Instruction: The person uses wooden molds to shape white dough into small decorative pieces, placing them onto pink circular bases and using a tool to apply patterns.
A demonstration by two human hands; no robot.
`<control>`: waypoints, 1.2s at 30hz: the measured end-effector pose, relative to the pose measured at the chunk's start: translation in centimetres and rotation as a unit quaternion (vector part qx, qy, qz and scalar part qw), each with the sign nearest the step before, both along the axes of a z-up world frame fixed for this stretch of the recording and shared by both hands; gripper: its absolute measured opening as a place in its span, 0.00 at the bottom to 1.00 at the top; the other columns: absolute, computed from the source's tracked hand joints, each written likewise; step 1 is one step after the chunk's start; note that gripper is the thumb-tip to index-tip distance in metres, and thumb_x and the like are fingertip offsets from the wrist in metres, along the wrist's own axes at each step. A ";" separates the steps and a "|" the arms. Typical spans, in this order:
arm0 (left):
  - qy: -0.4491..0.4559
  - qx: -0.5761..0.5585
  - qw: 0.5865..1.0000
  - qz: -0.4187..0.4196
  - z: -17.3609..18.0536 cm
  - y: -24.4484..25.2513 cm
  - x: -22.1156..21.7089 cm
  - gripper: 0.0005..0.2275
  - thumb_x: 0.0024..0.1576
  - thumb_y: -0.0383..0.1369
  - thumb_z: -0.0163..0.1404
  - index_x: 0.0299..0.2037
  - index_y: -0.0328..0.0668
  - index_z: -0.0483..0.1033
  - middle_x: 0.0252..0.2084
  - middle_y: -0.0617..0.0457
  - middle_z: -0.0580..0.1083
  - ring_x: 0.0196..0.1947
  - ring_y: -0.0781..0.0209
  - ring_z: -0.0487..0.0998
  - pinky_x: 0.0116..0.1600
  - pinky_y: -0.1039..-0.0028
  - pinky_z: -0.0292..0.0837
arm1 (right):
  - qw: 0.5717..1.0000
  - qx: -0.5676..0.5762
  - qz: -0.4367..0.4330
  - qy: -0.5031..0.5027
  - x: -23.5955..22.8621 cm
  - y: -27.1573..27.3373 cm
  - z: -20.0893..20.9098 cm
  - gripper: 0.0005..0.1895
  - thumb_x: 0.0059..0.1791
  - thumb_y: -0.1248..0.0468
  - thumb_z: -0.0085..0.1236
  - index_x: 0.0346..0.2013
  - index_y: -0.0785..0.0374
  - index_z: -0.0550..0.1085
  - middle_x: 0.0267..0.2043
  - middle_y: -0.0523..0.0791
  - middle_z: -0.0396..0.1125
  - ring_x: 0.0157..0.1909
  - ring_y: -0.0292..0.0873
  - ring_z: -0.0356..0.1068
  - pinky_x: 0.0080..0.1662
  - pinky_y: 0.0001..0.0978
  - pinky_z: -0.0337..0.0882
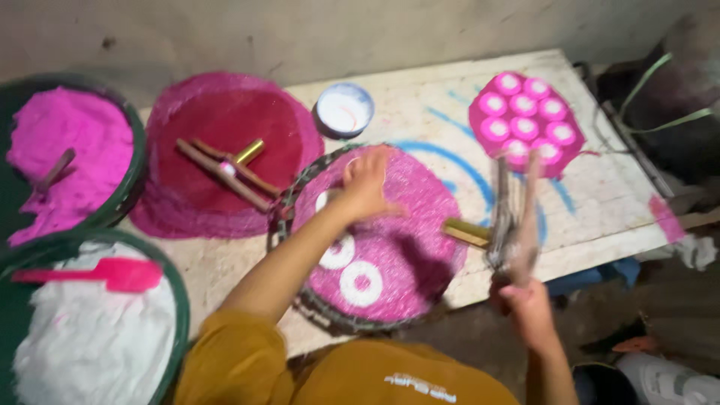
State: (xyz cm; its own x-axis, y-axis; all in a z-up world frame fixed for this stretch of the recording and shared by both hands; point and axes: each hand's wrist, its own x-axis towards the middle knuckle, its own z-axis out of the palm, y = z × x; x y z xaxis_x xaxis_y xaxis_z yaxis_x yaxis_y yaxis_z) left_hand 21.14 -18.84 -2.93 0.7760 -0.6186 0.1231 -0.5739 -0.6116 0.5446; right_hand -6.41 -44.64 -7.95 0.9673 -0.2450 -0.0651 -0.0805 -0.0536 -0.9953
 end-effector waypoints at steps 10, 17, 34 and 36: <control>0.099 -0.004 0.935 -0.341 11.9 4.8 -16.8 0.11 0.55 0.37 0.52 0.47 0.49 0.78 0.33 0.41 0.77 0.34 0.41 0.81 0.37 0.55 0.75 | 0.667 -0.474 0.376 -0.435 4.6 5.5 20.9 0.30 0.51 0.38 0.56 0.40 0.64 0.74 0.32 0.46 0.65 0.34 0.49 0.67 0.36 0.41 0.65; 0.120 -0.055 0.964 -0.232 13.0 9.9 -21.9 0.13 0.53 0.35 0.50 0.48 0.51 0.78 0.31 0.42 0.78 0.32 0.41 0.82 0.37 0.53 0.76 | 0.635 -0.283 0.669 -0.263 7.9 7.0 22.7 0.28 0.50 0.38 0.53 0.36 0.64 0.71 0.29 0.49 0.66 0.34 0.56 0.69 0.36 0.46 0.65; 0.380 -0.310 0.871 -0.036 10.2 34.3 -26.3 0.25 0.54 0.35 0.54 0.64 0.43 0.65 0.57 0.46 0.70 0.52 0.46 0.78 0.60 0.57 0.71 | 0.471 -0.493 0.431 -0.591 14.5 18.1 21.2 0.07 0.44 0.60 0.58 0.31 0.58 0.72 0.27 0.43 0.67 0.30 0.43 0.71 0.31 0.36 0.66; 0.483 -0.434 0.757 -0.072 8.5 36.1 -26.0 0.29 0.53 0.34 0.56 0.66 0.41 0.64 0.63 0.47 0.69 0.57 0.48 0.78 0.65 0.59 0.70 | 0.392 -0.528 0.365 -0.658 17.7 22.0 21.9 0.09 0.43 0.61 0.62 0.36 0.58 0.73 0.30 0.42 0.68 0.31 0.41 0.71 0.34 0.35 0.67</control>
